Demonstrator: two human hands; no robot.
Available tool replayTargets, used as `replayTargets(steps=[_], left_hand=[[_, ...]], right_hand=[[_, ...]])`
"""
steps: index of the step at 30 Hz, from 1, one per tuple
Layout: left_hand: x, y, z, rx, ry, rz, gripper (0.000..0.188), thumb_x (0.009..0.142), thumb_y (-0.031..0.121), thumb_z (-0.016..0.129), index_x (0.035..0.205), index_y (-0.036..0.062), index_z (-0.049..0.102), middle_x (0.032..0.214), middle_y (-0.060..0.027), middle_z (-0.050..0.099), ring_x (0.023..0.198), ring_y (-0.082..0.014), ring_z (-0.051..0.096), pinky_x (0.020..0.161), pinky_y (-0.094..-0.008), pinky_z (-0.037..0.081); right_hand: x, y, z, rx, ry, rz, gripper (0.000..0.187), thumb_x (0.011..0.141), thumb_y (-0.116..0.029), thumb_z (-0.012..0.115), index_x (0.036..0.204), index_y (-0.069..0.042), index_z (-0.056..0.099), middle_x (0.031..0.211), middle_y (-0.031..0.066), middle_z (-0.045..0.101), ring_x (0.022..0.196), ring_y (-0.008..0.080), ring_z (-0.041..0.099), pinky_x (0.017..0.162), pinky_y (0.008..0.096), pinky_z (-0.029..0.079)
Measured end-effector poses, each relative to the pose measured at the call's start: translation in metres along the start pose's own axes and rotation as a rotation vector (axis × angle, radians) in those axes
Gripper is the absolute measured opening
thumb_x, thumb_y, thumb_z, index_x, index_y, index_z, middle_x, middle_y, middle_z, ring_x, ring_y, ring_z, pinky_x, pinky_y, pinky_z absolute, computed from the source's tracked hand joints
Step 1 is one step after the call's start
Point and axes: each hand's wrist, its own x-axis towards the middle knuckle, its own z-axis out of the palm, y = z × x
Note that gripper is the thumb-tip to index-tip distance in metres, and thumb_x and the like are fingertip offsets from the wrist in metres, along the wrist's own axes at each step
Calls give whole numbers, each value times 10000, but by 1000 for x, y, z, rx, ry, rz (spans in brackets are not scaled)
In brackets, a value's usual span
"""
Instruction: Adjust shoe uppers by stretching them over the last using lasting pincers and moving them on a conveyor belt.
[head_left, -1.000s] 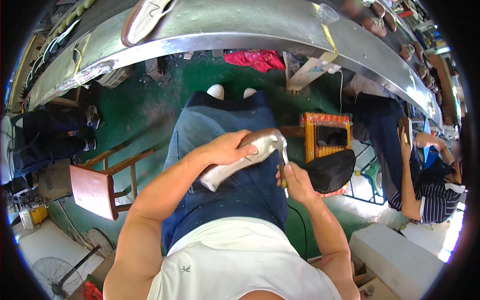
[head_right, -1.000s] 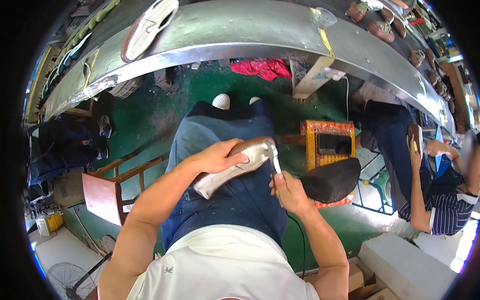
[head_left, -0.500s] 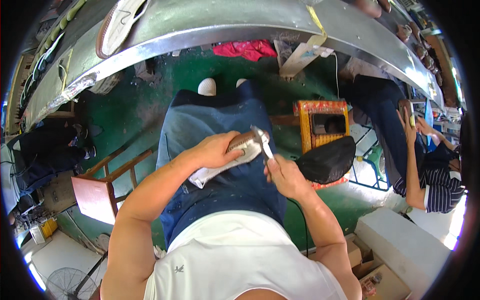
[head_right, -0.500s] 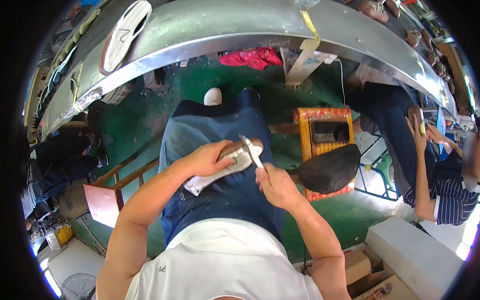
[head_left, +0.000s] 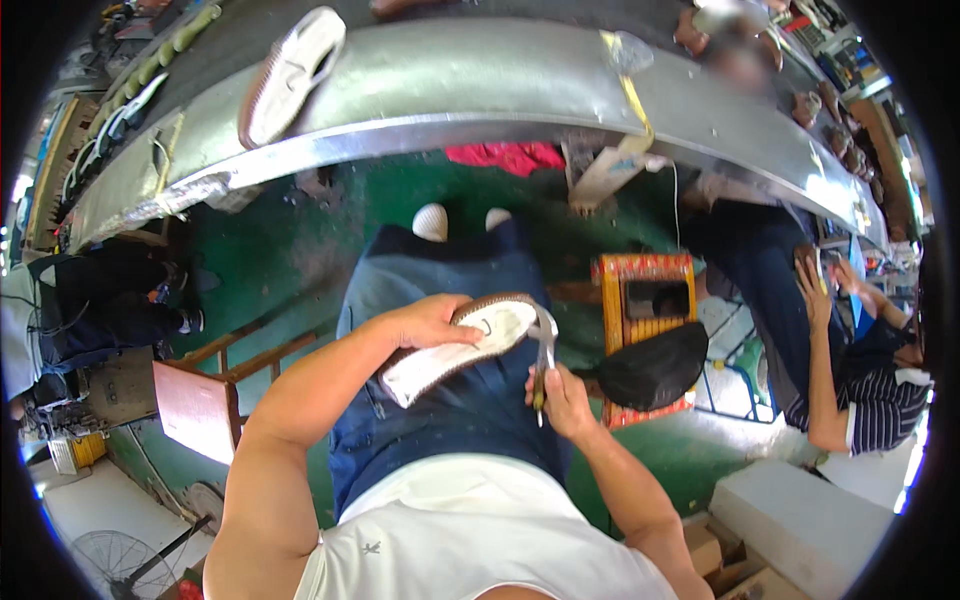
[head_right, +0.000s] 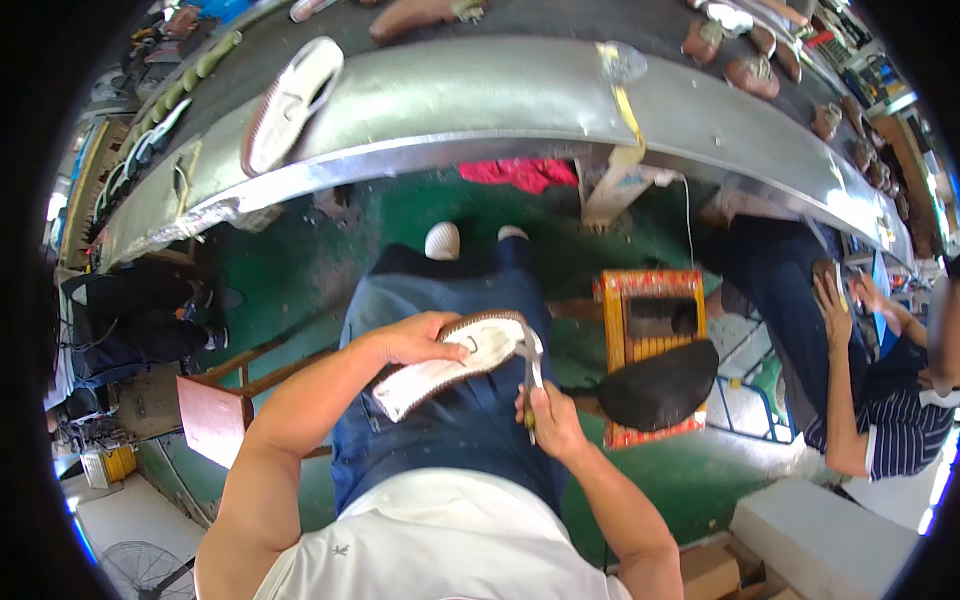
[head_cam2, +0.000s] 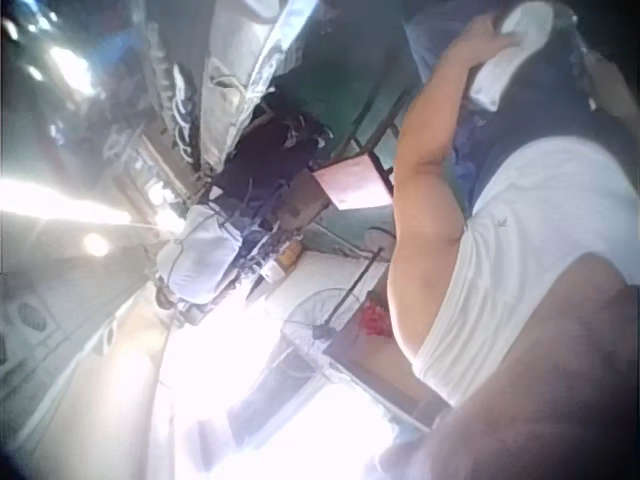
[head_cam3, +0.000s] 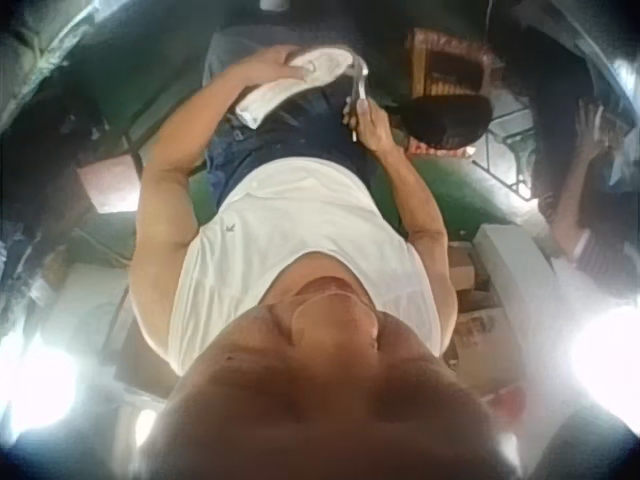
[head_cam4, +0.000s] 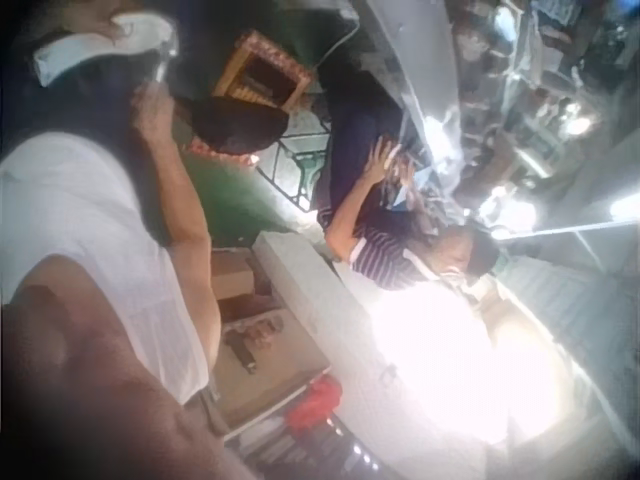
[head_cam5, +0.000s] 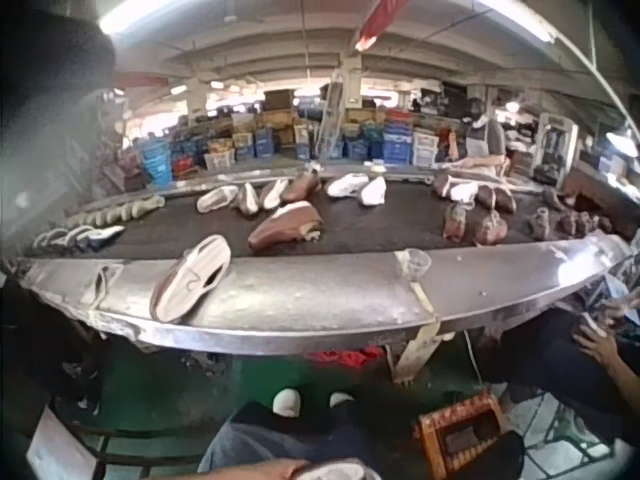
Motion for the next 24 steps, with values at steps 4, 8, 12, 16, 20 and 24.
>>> replayTargets(steps=[4,8,12,16,20,24], left_hand=[[-11,70,-42,-225,84,102,578,934,304,760,1363,-23,554,1132,-75,686,1006,-117,614,897,-301,518],[-17,222,-100,-61,316,141,578,930,330,743,1341,-38,571,1121,-94,699,929,-138,657,812,-313,547],[57,331,-186,283,488,315,706,870,460,749,1324,-57,589,1055,-129,725,879,-208,698,774,-333,556],[138,423,-208,1118,809,274,621,878,360,688,1330,-50,572,1229,-228,671,1116,-346,661,939,-473,494],[240,412,-251,1689,1252,448,743,872,472,714,1413,16,488,1393,-155,571,1384,-378,441,1145,-615,223],[298,366,-259,1743,1042,243,710,986,511,533,1492,19,455,1566,-167,409,1437,-429,338,1157,-667,173]], right_hand=[[4,32,-12,220,-20,125,561,1069,-522,426,1208,5,558,963,103,648,797,188,651,718,322,539],[19,23,-24,178,-31,105,595,1091,-499,354,1163,45,583,925,113,672,756,172,667,666,297,529],[39,9,-30,276,-60,152,589,1087,-505,373,1176,44,568,946,122,678,772,188,680,671,301,535],[50,13,-42,363,-33,200,559,1091,-478,387,1190,42,566,955,129,683,792,219,693,710,335,569],[69,-19,-45,223,-35,172,632,1084,-553,305,1179,5,585,921,108,714,713,176,699,508,235,463],[86,-25,-58,255,-28,251,633,1081,-556,313,1184,7,583,927,109,710,751,193,715,509,234,454]])
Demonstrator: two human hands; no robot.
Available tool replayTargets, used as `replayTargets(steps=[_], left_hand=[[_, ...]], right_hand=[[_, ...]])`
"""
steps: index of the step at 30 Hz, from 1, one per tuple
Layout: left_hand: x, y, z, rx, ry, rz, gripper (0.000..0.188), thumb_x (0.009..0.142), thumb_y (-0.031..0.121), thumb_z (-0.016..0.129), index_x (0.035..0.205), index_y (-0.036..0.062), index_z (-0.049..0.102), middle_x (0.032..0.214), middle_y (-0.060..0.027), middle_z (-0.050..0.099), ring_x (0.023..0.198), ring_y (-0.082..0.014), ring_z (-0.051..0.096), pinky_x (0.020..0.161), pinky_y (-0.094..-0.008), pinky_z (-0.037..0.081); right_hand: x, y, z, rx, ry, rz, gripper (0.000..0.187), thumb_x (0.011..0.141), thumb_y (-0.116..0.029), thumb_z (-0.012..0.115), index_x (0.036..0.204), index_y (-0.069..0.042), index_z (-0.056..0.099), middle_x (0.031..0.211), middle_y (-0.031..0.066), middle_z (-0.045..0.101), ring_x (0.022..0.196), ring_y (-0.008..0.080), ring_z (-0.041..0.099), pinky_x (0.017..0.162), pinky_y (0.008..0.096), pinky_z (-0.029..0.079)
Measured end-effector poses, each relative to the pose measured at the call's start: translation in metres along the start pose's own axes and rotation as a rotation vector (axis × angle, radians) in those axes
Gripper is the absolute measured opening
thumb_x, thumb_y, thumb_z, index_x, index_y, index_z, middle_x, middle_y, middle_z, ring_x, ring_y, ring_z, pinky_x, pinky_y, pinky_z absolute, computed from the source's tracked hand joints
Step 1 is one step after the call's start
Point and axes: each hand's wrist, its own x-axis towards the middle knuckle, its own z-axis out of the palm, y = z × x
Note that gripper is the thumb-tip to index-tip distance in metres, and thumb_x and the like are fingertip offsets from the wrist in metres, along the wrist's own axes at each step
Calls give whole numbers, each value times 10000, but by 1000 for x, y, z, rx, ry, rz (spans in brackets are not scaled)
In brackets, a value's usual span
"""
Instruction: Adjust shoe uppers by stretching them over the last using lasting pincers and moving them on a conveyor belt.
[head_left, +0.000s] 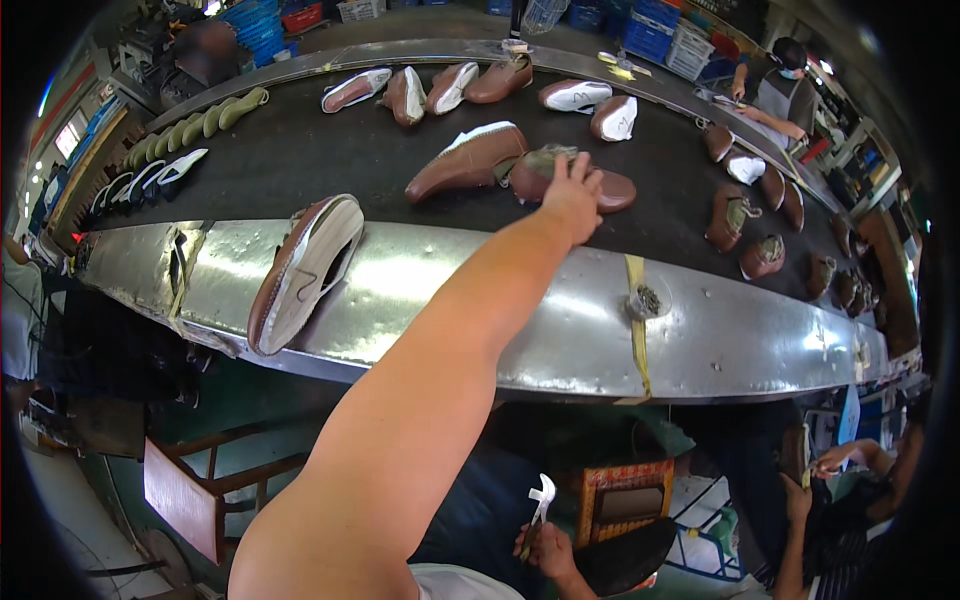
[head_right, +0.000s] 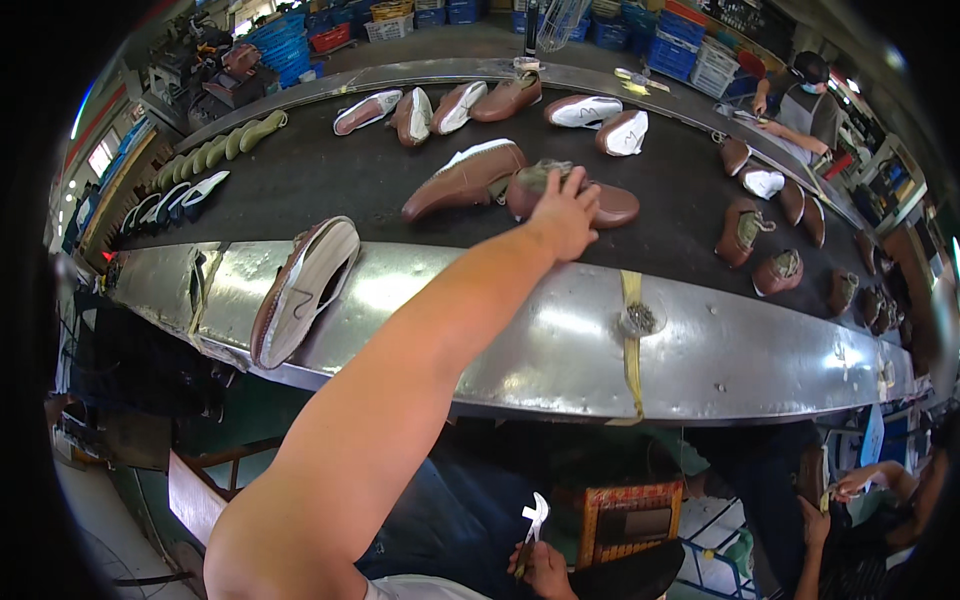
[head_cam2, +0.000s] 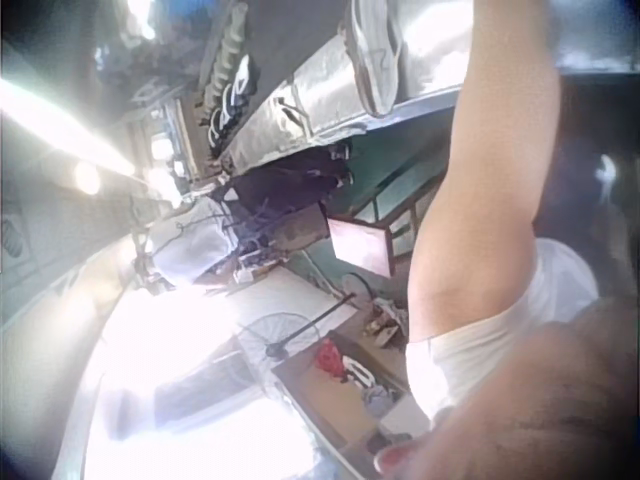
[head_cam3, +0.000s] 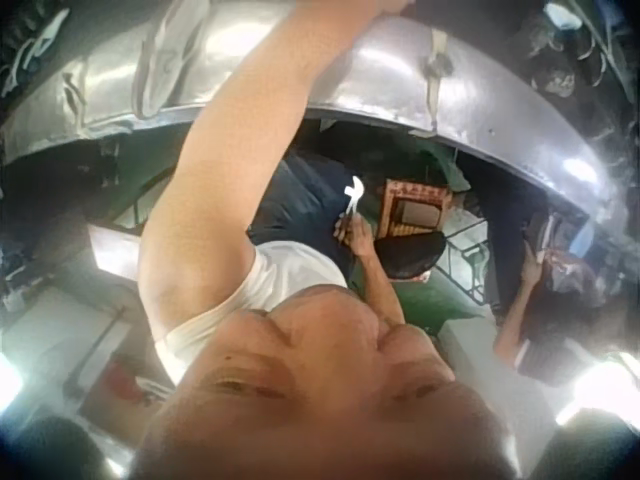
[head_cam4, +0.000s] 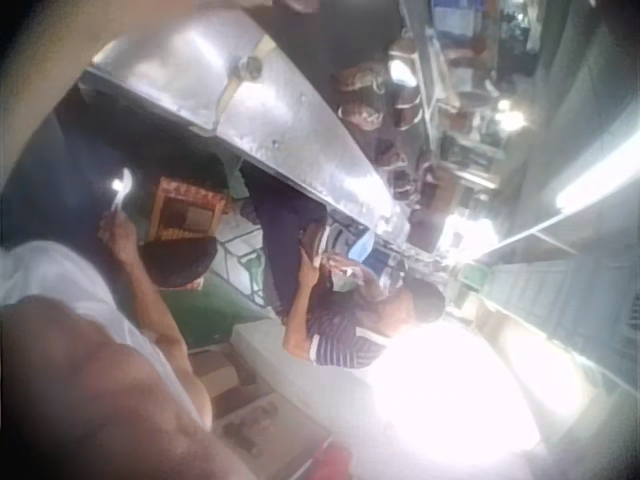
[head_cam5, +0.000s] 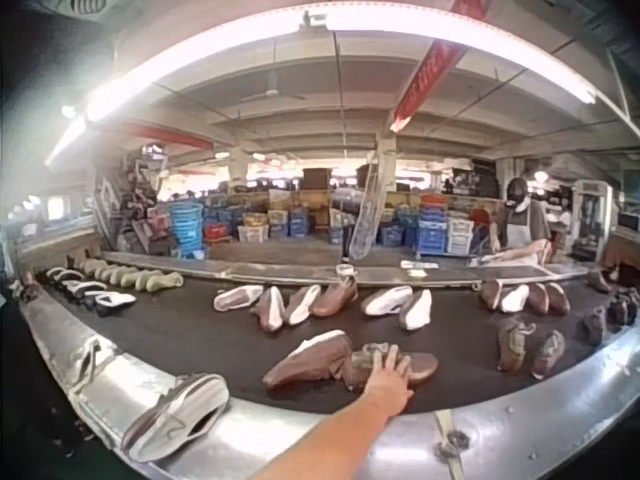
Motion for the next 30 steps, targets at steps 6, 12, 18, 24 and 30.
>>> replayTargets(steps=[6,12,18,24,30], left_hand=[[19,-26,-44,-393,-121,63,442,997,346,498,1285,35,621,1186,-181,698,1167,-362,636,1002,-459,504],[-61,-146,10,-264,-30,-665,1121,735,498,837,1550,41,217,1600,-224,290,1478,-414,311,1123,-558,381],[-79,-185,1,-941,-393,-727,569,795,342,822,1118,-102,671,1156,-284,676,1036,-365,701,846,-502,589],[-132,-207,-77,-1663,-97,-1021,448,898,288,762,1204,-14,636,1060,-162,705,858,-285,704,730,-467,597],[-277,-143,-173,-2034,793,-460,528,903,129,733,1381,1,547,1201,-149,692,1054,-267,699,943,-420,572]], right_hand=[[22,-14,-12,34,7,25,637,1092,-526,288,1167,37,576,930,129,705,738,216,718,498,251,473],[28,-31,-10,61,44,89,636,1103,-497,249,1144,47,575,912,140,702,734,223,721,490,254,474],[24,-30,-5,32,-16,130,634,1104,-499,248,1148,44,571,901,133,702,722,220,721,484,248,464],[14,-4,1,92,-35,99,590,1103,-491,283,1186,8,586,943,113,719,778,215,741,484,239,451],[-5,28,9,57,-68,76,592,1100,-501,291,1185,6,584,941,124,718,769,221,739,474,247,444]])
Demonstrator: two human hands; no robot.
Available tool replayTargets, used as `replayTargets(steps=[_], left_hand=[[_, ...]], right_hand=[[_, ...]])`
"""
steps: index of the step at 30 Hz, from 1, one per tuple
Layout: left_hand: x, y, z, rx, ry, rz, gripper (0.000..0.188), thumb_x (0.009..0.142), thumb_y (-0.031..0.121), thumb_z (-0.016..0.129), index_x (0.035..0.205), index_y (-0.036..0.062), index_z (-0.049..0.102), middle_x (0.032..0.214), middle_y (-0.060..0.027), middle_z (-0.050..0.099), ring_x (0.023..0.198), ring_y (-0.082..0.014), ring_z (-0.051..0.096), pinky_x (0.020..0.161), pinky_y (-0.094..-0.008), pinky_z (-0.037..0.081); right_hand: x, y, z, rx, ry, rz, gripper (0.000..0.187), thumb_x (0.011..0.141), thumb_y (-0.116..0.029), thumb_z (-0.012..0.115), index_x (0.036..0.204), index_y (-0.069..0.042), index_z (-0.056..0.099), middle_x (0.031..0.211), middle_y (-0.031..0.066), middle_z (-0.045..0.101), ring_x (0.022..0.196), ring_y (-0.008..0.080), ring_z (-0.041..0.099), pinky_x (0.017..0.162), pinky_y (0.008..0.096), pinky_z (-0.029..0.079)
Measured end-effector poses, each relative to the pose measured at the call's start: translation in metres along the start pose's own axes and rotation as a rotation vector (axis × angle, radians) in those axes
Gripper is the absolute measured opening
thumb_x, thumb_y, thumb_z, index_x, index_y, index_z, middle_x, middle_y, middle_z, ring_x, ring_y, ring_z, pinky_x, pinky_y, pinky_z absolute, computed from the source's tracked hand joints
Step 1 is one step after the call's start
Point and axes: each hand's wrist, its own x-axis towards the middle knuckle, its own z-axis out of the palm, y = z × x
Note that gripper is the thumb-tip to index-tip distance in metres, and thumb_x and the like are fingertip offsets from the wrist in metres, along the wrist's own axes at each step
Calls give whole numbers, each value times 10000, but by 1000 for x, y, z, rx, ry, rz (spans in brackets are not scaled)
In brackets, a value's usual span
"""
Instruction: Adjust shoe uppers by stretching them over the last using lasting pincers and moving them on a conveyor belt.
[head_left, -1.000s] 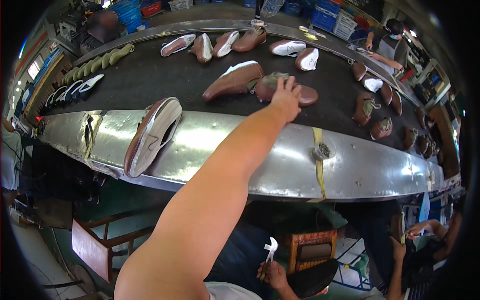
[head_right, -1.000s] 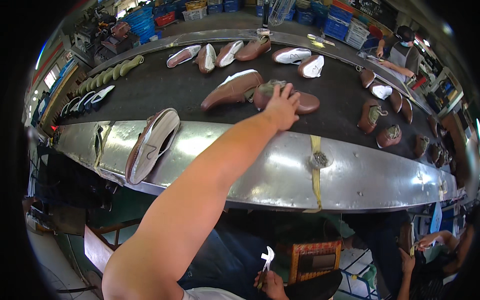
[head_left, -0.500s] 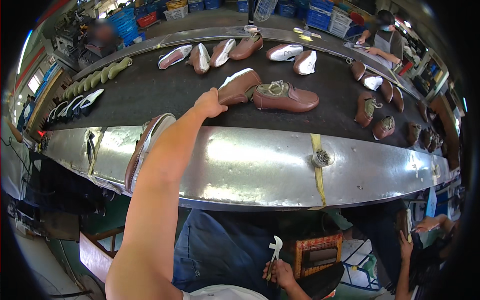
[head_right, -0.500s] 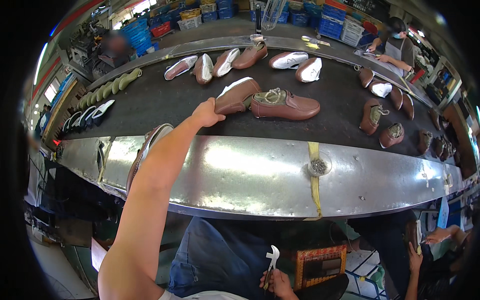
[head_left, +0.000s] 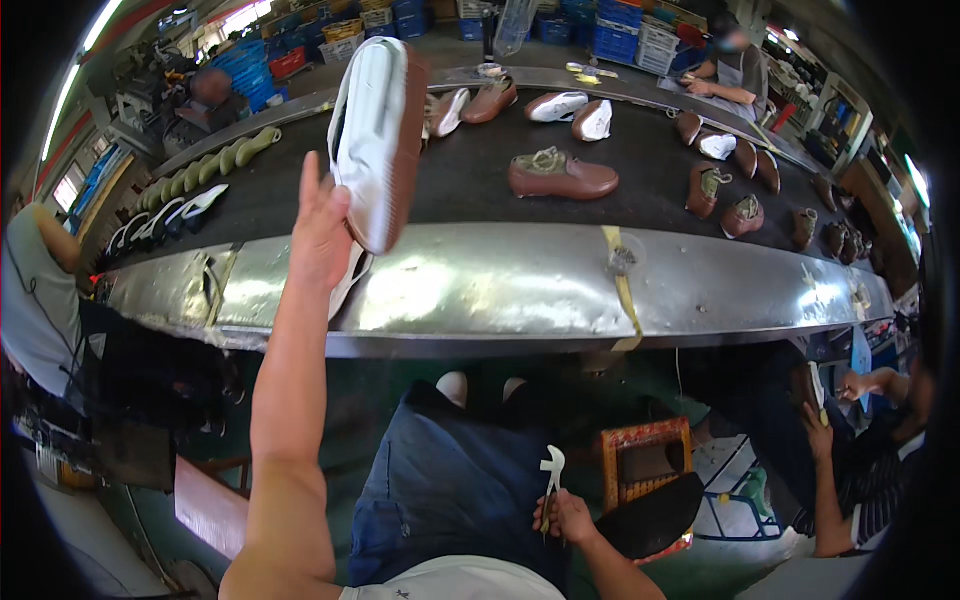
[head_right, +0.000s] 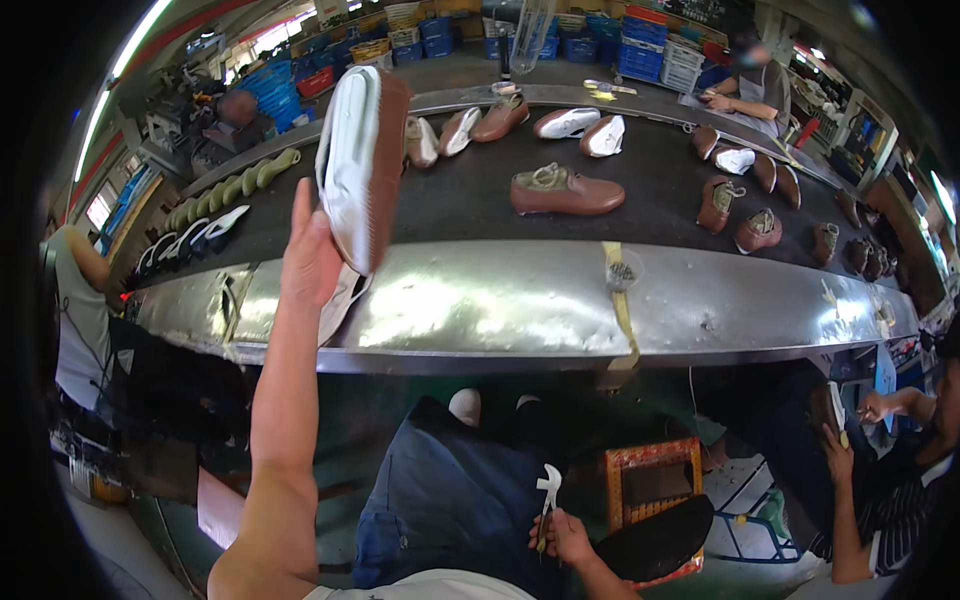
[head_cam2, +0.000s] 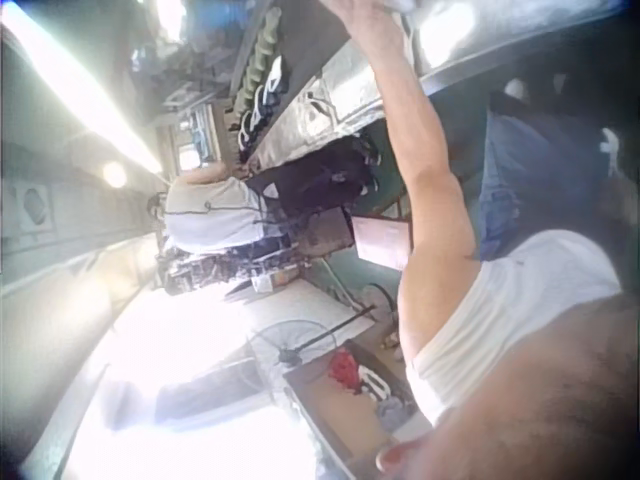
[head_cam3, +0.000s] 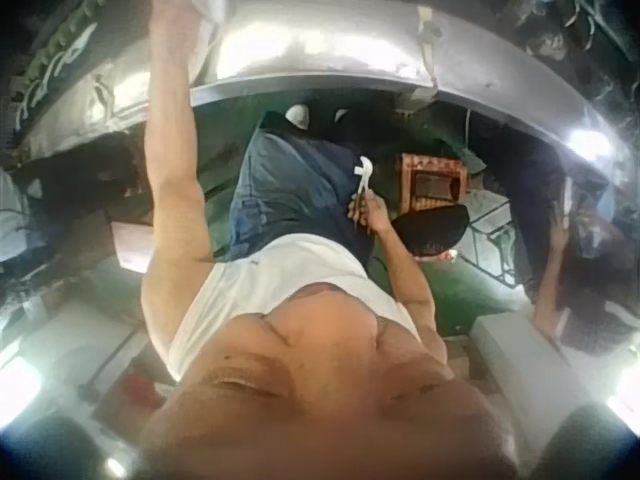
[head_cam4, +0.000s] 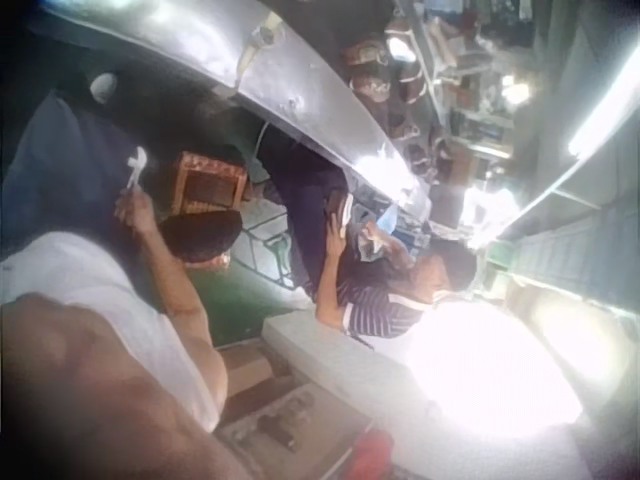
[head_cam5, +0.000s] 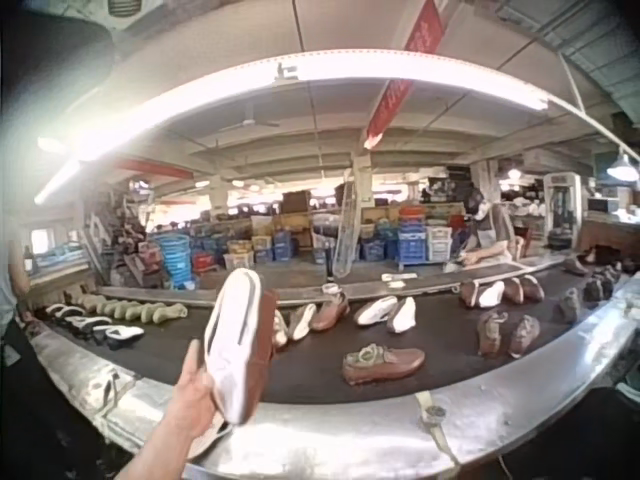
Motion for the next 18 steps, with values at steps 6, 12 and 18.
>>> replayTargets(steps=[6,12,18], left_hand=[[-148,-12,-39,216,-330,-552,756,781,134,852,1433,-17,500,1287,-118,662,1167,-234,642,1047,-384,492],[-342,-32,-61,122,-418,-860,896,880,7,741,1609,23,220,1525,-123,462,1393,-217,450,1161,-369,353],[-417,-48,-59,942,-895,-864,939,887,345,769,1588,4,244,1568,-250,385,1477,-318,367,1176,-395,341]], right_hand=[[-27,49,13,13,25,-53,631,1069,-572,347,1116,-6,622,897,126,707,766,237,738,486,279,467],[-49,44,31,1,139,-125,595,1087,-540,330,1141,-6,586,871,84,681,675,177,700,462,226,428],[-72,26,39,-33,167,-118,337,1083,-300,489,1158,18,576,914,82,662,736,156,666,626,270,516]])
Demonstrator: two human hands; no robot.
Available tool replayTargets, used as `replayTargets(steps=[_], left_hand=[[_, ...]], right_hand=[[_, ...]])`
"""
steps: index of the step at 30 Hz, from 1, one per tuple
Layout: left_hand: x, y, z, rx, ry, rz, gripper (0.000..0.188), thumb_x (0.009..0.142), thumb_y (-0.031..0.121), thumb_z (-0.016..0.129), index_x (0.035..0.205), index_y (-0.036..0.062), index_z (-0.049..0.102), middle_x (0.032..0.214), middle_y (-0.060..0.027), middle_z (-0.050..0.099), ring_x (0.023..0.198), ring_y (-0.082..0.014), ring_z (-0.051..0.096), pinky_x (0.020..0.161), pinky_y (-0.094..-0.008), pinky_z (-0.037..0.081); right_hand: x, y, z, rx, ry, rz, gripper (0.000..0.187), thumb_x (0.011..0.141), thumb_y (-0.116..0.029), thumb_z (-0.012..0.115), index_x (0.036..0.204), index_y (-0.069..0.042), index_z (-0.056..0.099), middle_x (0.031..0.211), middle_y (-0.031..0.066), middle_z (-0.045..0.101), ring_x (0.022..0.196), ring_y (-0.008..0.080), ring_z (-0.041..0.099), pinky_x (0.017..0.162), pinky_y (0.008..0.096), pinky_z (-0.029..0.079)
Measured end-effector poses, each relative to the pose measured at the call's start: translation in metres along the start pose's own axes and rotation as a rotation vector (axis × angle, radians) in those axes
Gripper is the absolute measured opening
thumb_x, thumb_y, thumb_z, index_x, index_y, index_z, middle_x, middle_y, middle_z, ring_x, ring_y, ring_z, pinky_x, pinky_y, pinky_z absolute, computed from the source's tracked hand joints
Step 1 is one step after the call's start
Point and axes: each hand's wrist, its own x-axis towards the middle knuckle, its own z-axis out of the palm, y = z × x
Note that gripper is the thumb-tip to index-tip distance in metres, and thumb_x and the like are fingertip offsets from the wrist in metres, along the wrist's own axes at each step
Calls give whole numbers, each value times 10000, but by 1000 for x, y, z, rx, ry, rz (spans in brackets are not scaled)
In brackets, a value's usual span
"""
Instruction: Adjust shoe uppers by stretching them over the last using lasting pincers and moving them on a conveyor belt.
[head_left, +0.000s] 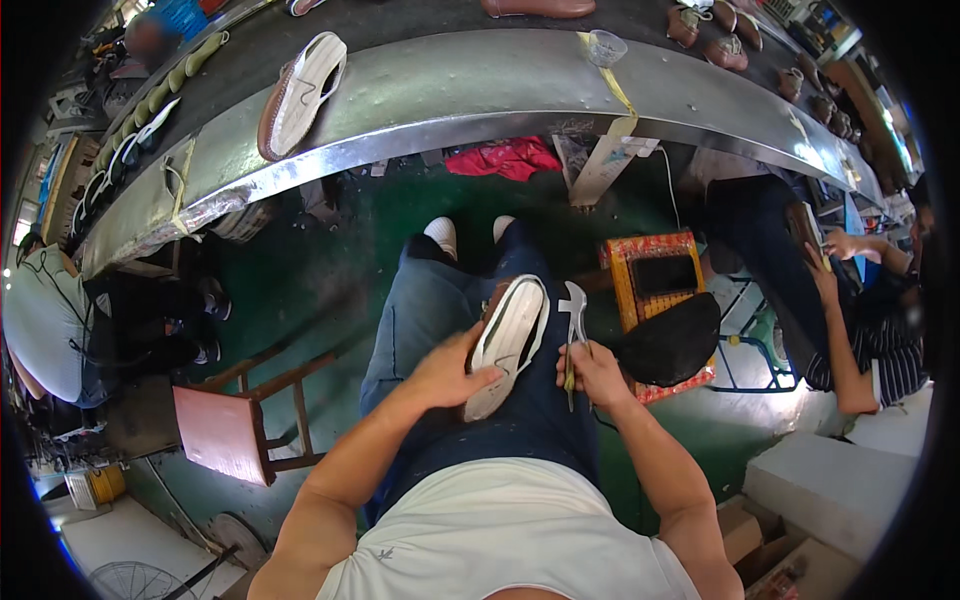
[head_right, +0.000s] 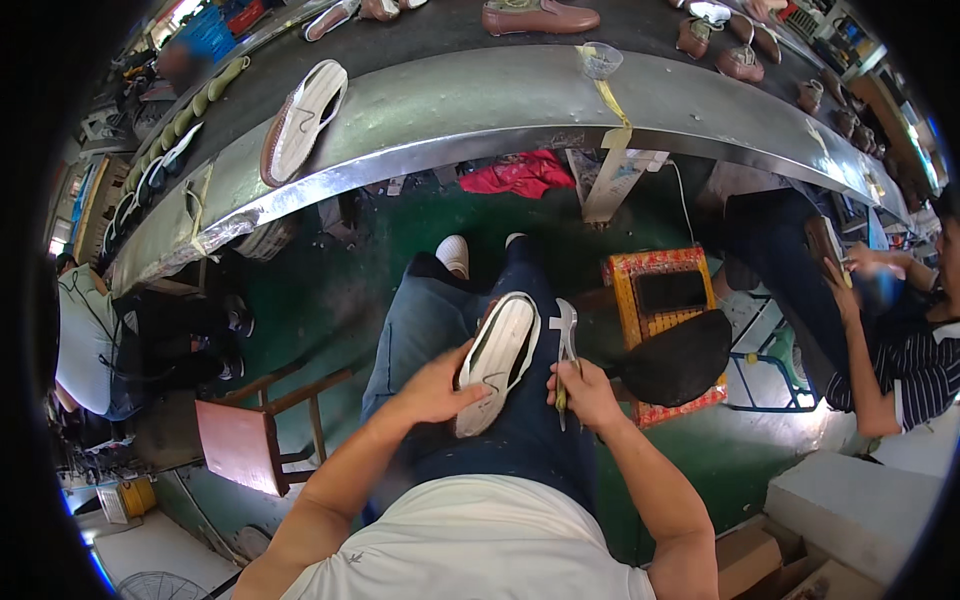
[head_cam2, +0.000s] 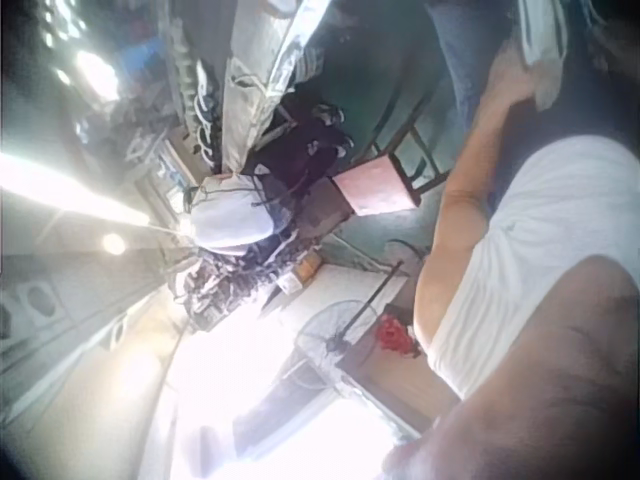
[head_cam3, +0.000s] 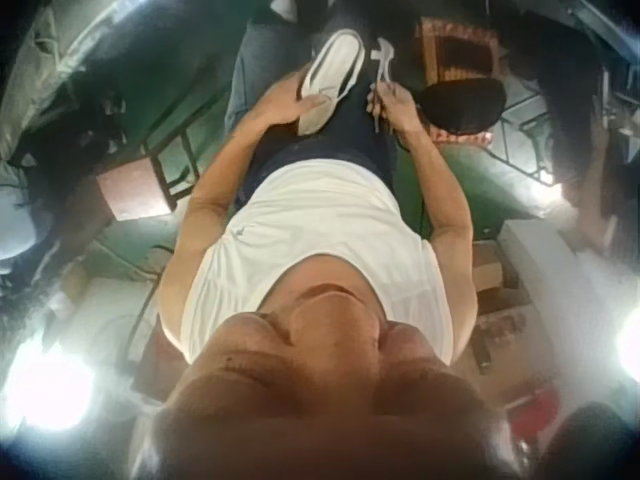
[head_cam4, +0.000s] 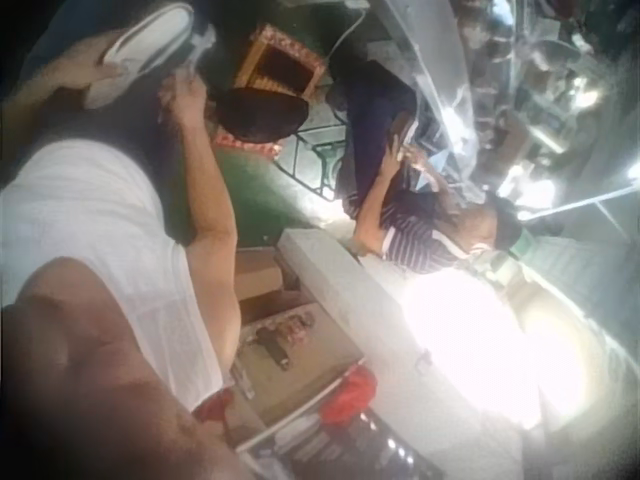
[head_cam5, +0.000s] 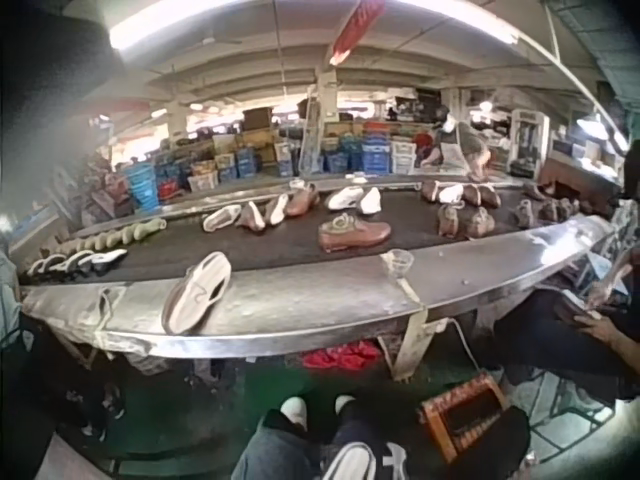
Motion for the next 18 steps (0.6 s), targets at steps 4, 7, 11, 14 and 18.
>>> replayTargets(steps=[4,7,11,14,18], left_hand=[[61,16,-12,209,201,-49,807,873,499,746,1449,-7,494,1408,-275,548,1330,-354,535,1097,-416,439],[101,5,-18,-150,154,-20,805,874,438,778,1482,22,453,1330,-202,619,1219,-288,607,1055,-384,471],[67,16,-34,-551,88,139,829,895,243,785,1570,90,329,1341,-123,600,1204,-210,585,1046,-344,467],[18,28,-50,-600,158,228,791,903,197,781,1569,145,356,1344,-97,555,1232,-205,552,1065,-346,447],[-13,8,-50,-320,294,385,693,962,198,726,1540,132,348,1305,-82,572,1198,-179,548,1065,-363,433]], right_hand=[[-16,-9,9,-43,-78,-134,249,1038,-152,551,1202,34,567,918,77,652,781,139,642,726,286,524],[-30,-12,20,-181,-79,-191,287,1025,-133,555,1258,33,557,921,50,640,788,135,623,739,286,514],[-57,-40,31,-507,-110,-206,304,1023,-135,544,1274,36,562,947,59,680,799,127,647,734,296,540],[-71,-63,48,-602,-248,-271,317,1024,-173,557,1279,15,574,982,84,702,797,141,658,751,310,544],[-64,-79,70,-483,-436,-222,352,1020,-223,589,1314,-30,584,1039,87,721,817,173,661,783,318,535]])
